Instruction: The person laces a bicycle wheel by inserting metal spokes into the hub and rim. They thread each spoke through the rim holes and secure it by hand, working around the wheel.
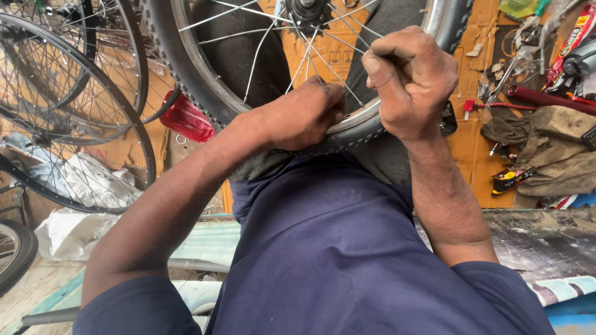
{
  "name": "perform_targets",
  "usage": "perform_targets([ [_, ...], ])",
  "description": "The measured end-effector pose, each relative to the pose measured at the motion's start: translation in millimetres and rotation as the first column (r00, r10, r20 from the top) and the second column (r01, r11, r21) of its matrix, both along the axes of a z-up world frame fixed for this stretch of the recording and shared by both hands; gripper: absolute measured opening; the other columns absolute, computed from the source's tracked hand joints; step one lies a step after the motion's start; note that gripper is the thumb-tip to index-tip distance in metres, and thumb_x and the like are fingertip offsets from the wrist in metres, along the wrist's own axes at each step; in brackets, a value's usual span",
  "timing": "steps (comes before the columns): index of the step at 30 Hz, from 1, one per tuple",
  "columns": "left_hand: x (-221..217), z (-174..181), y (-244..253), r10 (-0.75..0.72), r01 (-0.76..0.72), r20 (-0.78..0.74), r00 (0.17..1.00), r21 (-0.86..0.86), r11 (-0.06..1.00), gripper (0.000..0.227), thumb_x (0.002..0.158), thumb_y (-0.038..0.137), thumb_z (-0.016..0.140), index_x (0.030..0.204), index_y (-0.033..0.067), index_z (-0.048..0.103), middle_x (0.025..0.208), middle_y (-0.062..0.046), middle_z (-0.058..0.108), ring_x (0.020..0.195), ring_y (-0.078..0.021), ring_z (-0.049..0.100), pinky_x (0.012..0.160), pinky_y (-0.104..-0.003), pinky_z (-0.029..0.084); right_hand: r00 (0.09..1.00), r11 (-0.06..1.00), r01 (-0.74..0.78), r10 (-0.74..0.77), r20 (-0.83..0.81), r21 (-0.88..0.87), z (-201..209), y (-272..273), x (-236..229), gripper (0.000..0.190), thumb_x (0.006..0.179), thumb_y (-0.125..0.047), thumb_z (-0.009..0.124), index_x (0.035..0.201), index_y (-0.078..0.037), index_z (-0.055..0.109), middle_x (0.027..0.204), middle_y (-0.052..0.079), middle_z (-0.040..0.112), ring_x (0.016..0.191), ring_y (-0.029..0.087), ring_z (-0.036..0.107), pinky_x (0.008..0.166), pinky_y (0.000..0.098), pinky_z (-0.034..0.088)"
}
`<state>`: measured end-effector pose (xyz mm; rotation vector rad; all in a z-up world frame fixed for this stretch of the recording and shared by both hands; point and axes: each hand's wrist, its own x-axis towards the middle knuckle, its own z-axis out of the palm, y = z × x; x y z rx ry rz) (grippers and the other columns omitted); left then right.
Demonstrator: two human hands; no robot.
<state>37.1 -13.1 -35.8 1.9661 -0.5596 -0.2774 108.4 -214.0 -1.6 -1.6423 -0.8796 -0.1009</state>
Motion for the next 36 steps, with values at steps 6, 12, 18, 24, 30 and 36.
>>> perform_targets([
  [6, -10.0, -1.7, -20.8, 0.201, -0.228, 0.149, 0.968, 0.194, 0.954, 0.032, 0.104, 0.029, 0.066, 0.085, 0.0042, 0.061, 0.073, -0.021, 0.064, 0.080, -0.0449, 0.062, 0.081, -0.050, 0.049, 1.000, 1.000, 0.004, -0.004, -0.020, -0.003, 1.9, 0.4, -3.3, 0.008, 0.113, 0.004, 0.068, 0.113, 0.003, 0.060, 0.086, 0.009, 0.064, 0.064, 0.010, 0.063, 0.055, 0.0206, 0.050],
  [12, -1.6, 3.1, -1.4, 0.038, -0.034, 0.114, 0.993, -0.034, 0.999, 0.019, 0.094, 0.019, 0.062, 0.089, 0.0006, 0.061, 0.076, -0.019, 0.066, 0.078, -0.0449, 0.062, 0.070, -0.048, 0.048, 0.999, 1.000, 0.014, -0.014, -0.046, 0.003, 3.9, -1.8, -5.5, 0.008, 0.113, 0.004, 0.068, 0.114, 0.003, 0.060, 0.088, 0.010, 0.064, 0.066, 0.010, 0.063, 0.056, 0.0205, 0.051],
  [18, -9.8, 1.9, -18.4, 0.172, -0.181, 0.063, 0.983, 0.200, 0.963, 0.033, 0.105, 0.030, 0.065, 0.085, 0.0034, 0.061, 0.073, -0.021, 0.064, 0.077, -0.0460, 0.060, 0.082, -0.050, 0.047, 0.999, 1.000, 0.014, -0.014, -0.051, 0.006, 4.6, -0.4, -5.9, 0.008, 0.112, 0.005, 0.068, 0.115, 0.003, 0.060, 0.087, 0.010, 0.064, 0.066, 0.009, 0.063, 0.057, 0.0205, 0.051],
  [24, -9.0, -3.4, -12.9, 0.096, -0.115, 0.148, 0.984, 0.124, 0.986, 0.018, 0.099, 0.018, 0.060, 0.094, -0.0001, 0.057, 0.076, -0.022, 0.063, 0.079, -0.0448, 0.061, 0.089, -0.051, 0.046, 0.997, 1.000, 0.018, -0.016, -0.076, 0.020, 4.2, -3.0, -6.5, 0.009, 0.113, 0.005, 0.068, 0.115, 0.003, 0.060, 0.088, 0.011, 0.065, 0.066, 0.010, 0.062, 0.058, 0.0209, 0.051],
  [30, -5.8, -1.7, -14.0, 0.109, -0.118, 0.075, 0.991, 0.135, 0.984, 0.023, 0.098, 0.021, 0.065, 0.091, -0.0008, 0.060, 0.075, -0.024, 0.064, 0.077, -0.0461, 0.059, 0.078, -0.052, 0.046, 1.000, 1.000, 0.016, -0.016, -0.010, 0.006, 1.8, -0.2, -3.5, 0.007, 0.111, 0.005, 0.067, 0.111, 0.002, 0.060, 0.090, 0.010, 0.065, 0.064, 0.010, 0.064, 0.054, 0.0203, 0.050],
  [36, -12.8, 3.1, -22.8, 0.162, -0.176, 0.078, 0.984, 0.244, 0.954, 0.033, 0.105, 0.030, 0.064, 0.087, 0.0026, 0.061, 0.074, -0.024, 0.065, 0.079, -0.0455, 0.061, 0.092, -0.051, 0.048, 0.999, 1.000, 0.013, -0.012, -0.048, 0.012, 3.0, -2.2, -6.8, 0.008, 0.112, 0.003, 0.067, 0.114, 0.002, 0.060, 0.086, 0.010, 0.065, 0.065, 0.010, 0.063, 0.056, 0.0207, 0.051],
])
